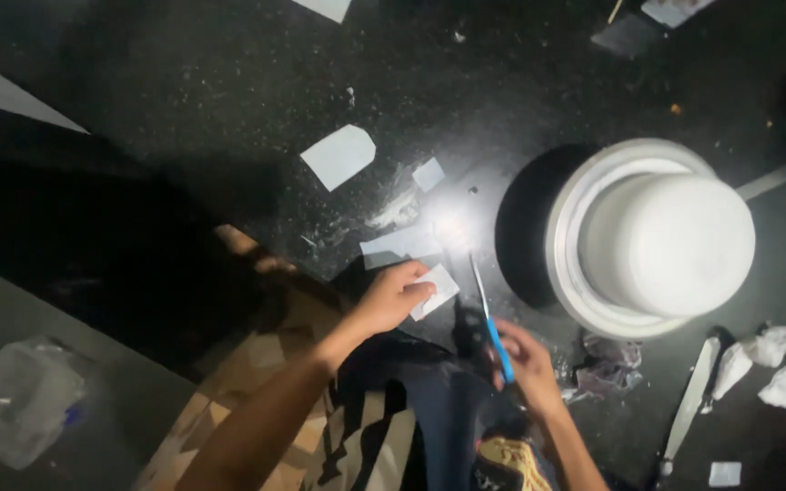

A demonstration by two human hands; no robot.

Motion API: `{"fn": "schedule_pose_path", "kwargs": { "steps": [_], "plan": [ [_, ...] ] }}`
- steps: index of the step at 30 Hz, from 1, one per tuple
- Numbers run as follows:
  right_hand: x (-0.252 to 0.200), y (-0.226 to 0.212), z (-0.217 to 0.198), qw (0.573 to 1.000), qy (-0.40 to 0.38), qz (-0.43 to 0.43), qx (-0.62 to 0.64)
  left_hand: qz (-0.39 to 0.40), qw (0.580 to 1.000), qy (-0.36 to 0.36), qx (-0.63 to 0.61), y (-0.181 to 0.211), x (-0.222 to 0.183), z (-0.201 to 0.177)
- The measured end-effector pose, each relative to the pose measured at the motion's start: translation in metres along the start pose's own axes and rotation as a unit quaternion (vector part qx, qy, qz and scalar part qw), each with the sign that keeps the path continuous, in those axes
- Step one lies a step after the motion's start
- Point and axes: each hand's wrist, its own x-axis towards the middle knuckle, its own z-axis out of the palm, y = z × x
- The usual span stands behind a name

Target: The person cuts small pieces from a sheet of stiff paper with scissors, then uses the paper pieces by hand to smooth and press the white fondant surface of a cake resting on a turntable, working around the cake's sides and top.

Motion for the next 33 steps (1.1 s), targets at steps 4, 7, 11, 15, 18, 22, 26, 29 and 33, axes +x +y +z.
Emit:
{"fn": "schedule_pose_path", "kwargs": {
  "steps": [4,7,11,15,18,22,26,29,33],
  "plan": [
    [-0.033,0.019,-0.016,0.993,-0.054,-0.071,0.077,0.048,0.995,-0.026,0.085,0.007,0.024,-0.002],
    [-0.04,-0.003,-0.005,0.991,-0.08,-0.104,0.011,0.037,0.992,-0.041,0.112,0.02,0.033,0.006],
    [-0.034,-0.015,0.004,0.994,-0.082,-0.063,0.044,0.005,0.992,-0.068,0.109,0.021,0.038,0.019],
    [-0.029,-0.026,0.007,0.996,-0.078,-0.034,0.024,-0.004,0.991,-0.081,0.11,0.023,0.04,0.027],
    [-0.028,-0.027,0.007,0.995,-0.084,-0.028,0.045,-0.013,0.989,-0.075,0.125,0.024,0.039,0.028],
    [-0.026,-0.031,0.006,0.997,-0.069,0.004,0.02,-0.017,0.989,-0.073,0.129,0.015,0.042,0.028],
    [-0.029,-0.026,0.003,0.998,-0.049,0.017,0.025,-0.014,0.991,-0.078,0.109,0.016,0.044,0.026],
    [-0.028,-0.021,0.0,0.999,-0.038,0.027,0.024,-0.021,0.99,-0.087,0.106,0.021,0.044,0.024],
    [-0.027,-0.019,-0.001,0.999,-0.025,0.027,0.023,-0.019,0.986,-0.099,0.133,0.025,0.045,0.022]
  ]
}}
